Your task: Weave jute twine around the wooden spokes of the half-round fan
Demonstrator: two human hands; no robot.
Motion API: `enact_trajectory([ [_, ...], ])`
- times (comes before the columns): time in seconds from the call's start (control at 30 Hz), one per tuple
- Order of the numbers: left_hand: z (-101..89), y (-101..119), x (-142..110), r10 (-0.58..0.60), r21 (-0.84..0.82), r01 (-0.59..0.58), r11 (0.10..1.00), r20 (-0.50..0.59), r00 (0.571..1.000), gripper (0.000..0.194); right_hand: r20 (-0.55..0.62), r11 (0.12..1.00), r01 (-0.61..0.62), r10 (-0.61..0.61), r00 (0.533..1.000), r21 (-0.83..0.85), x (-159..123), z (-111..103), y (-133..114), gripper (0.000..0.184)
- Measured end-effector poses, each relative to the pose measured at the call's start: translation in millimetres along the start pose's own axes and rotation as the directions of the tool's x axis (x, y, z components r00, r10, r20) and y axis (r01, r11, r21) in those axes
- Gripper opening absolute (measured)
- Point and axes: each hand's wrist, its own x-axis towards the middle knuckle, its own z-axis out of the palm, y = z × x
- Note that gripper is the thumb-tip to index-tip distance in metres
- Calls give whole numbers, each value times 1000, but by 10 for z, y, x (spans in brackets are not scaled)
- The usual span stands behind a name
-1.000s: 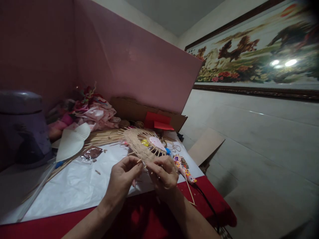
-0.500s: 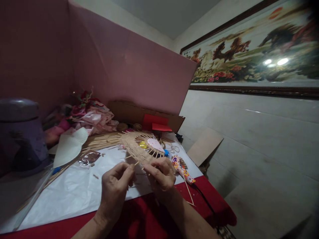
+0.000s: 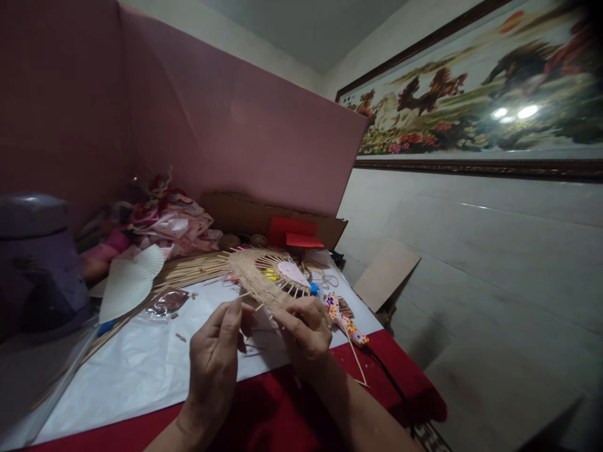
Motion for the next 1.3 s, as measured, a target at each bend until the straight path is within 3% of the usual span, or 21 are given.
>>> enact_trajectory([
  [0.07, -15, 43, 12, 171, 102, -167, 981, -28, 985, 20, -22, 1000, 11, -11, 1000, -7, 39, -6, 25, 26],
  [0.13, -21, 109, 95, 396, 255, -383, 888, -1, 918, 12, -36, 999, 41, -42, 998, -13, 108, -16, 47, 26],
  [0.2, -12, 197, 243, 578, 398, -585, 707, 153, 802, 30, -40, 997, 74, -74, 996, -11, 202, -37, 57, 25],
  [0.27, 10, 301, 418, 593, 451, -710, 541, 395, 702, 35, -37, 996, 84, -84, 996, -14, 309, -69, 52, 24],
  [0.37, 47, 478, 618, 532, 461, -779, 425, 570, 627, 15, -31, 996, 88, -89, 996, -32, 471, -136, 29, 22],
  [0.43, 49, 596, 671, 523, 446, -804, 394, 611, 595, 8, -45, 994, 100, -102, 994, -38, 568, -186, 5, 22],
  [0.6, -45, 826, 609, 643, 334, -866, 372, 580, 500, 17, -93, 992, 122, -122, 988, -2, 782, -293, -101, 18],
  [0.77, -133, 1046, 548, 741, 328, -908, 260, 536, 405, 14, -144, 987, 58, -36, 989, 147, 1014, -292, -217, 11],
  [0.87, -136, 1170, 551, 765, 373, -902, 218, 508, 395, 13, -200, 958, -25, 85, 976, 284, 1121, -219, -262, 11],
  [1.07, -75, 1173, 628, 742, 411, -870, 273, 485, 462, 24, -176, 871, -183, 290, 941, 456, 1112, -62, -245, 7],
  [1.3, 41, 1200, 749, 733, 291, -895, 337, 516, 443, 12, -76, 774, -296, 404, 912, 560, 1105, -94, -134, 12],
])
